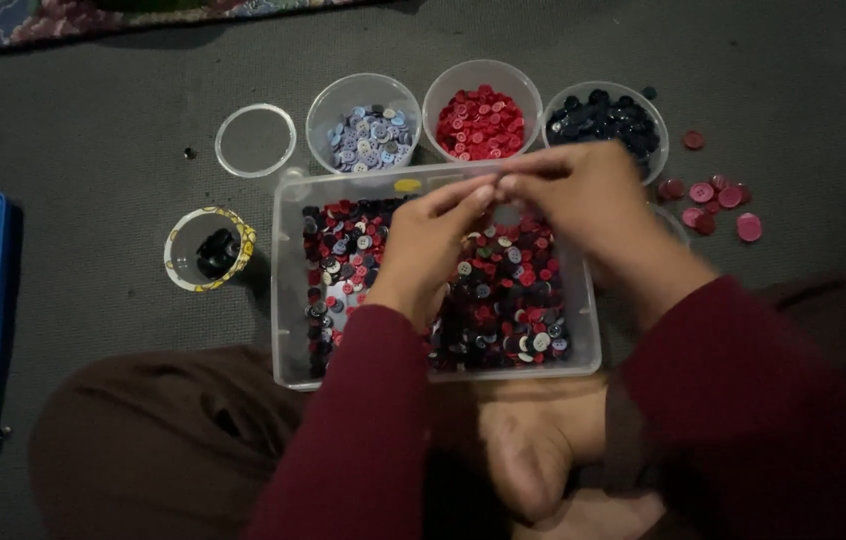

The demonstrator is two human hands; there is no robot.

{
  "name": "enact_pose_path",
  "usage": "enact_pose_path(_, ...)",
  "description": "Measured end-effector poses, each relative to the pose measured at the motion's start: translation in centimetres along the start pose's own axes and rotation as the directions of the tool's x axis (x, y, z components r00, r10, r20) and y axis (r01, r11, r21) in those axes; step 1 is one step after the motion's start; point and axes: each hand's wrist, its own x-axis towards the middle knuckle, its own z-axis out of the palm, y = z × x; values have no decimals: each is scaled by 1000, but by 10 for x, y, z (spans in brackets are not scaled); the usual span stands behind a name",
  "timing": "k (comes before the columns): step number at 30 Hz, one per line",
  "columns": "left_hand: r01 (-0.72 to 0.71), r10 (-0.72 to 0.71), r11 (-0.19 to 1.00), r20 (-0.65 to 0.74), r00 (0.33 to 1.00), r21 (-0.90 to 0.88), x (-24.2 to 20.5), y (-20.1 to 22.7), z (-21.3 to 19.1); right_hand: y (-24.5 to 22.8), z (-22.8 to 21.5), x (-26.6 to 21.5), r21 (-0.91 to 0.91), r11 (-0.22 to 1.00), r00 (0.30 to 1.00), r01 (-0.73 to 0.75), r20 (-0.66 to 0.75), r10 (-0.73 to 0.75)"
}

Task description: Sorting various colored buttons from a large container into smaller separate containers by color.

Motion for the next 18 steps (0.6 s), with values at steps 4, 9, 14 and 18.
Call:
enact_pose_path(4, -139, 136, 965, 30, 990, 221, 21, -10, -1, 11, -29, 13, 68, 991, 982, 112, -159, -100)
enact_pose_path(9, -67, 150, 805, -93, 984, 590, 7, -15, -5, 40, -37, 35, -233, 925, 874, 301, -319, -365)
enact_pose_path(14, 17, 163, 570, -133, 978, 822, -1, -27, 0, 6, -19, -7, -186, 876, 828, 446, -285, -482)
enact_pose_path(18, -44, 112, 333, 7, 994, 942, 19, -39, -8, 12, 25, -15, -135, 945, 926, 298, -198, -320)
